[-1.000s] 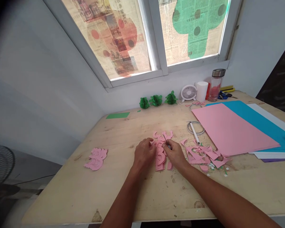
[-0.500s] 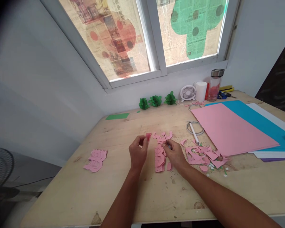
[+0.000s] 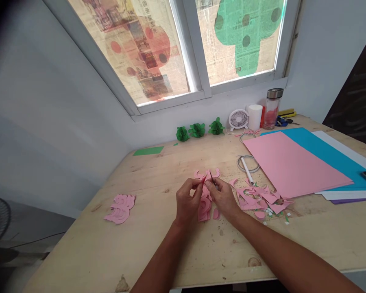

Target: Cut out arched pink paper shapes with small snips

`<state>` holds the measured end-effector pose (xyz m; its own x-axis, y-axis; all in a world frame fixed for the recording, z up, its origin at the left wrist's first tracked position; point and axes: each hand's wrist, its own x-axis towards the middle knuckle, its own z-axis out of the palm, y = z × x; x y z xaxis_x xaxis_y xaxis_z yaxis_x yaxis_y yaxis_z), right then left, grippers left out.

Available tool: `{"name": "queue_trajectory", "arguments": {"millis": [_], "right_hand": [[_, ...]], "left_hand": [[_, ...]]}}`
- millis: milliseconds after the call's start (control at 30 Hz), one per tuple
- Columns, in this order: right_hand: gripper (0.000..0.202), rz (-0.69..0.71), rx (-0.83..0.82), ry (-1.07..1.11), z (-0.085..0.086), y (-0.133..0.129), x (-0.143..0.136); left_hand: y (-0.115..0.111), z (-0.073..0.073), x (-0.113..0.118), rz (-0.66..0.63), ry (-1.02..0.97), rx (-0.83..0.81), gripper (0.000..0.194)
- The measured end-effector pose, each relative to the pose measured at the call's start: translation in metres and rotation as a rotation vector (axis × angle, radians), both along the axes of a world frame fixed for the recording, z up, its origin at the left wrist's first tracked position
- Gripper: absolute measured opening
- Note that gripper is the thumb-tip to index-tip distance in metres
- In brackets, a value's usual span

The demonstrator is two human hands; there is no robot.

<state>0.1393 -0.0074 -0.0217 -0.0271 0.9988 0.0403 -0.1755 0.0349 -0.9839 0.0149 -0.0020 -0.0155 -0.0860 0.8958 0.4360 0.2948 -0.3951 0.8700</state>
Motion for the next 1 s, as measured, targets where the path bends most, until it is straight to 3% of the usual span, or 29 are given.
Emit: {"name": "queue_trajectory", "arguments": {"millis": [367, 600, 1000], "right_hand": [[0.039, -0.064, -0.004, -0.054, -0.0043, 0.0022, 0.0012], [0.04, -0.08, -0.038, -0.01, -0.0055, 0.0033, 0.0016], [0.037, -0.001, -0.048, 0.101, 0.0029, 0.002, 0.0047]], "left_hand": [[0.0024, -0.0051, -0.0011, 0.007, 0.075, 0.045, 0.015], [0.0004, -0.0005, 0.0002, 0.001, 0.112, 0.045, 0.015], [0.0026, -0.003, -0.0013, -0.097, 0.078, 0.017, 0.016]]}}
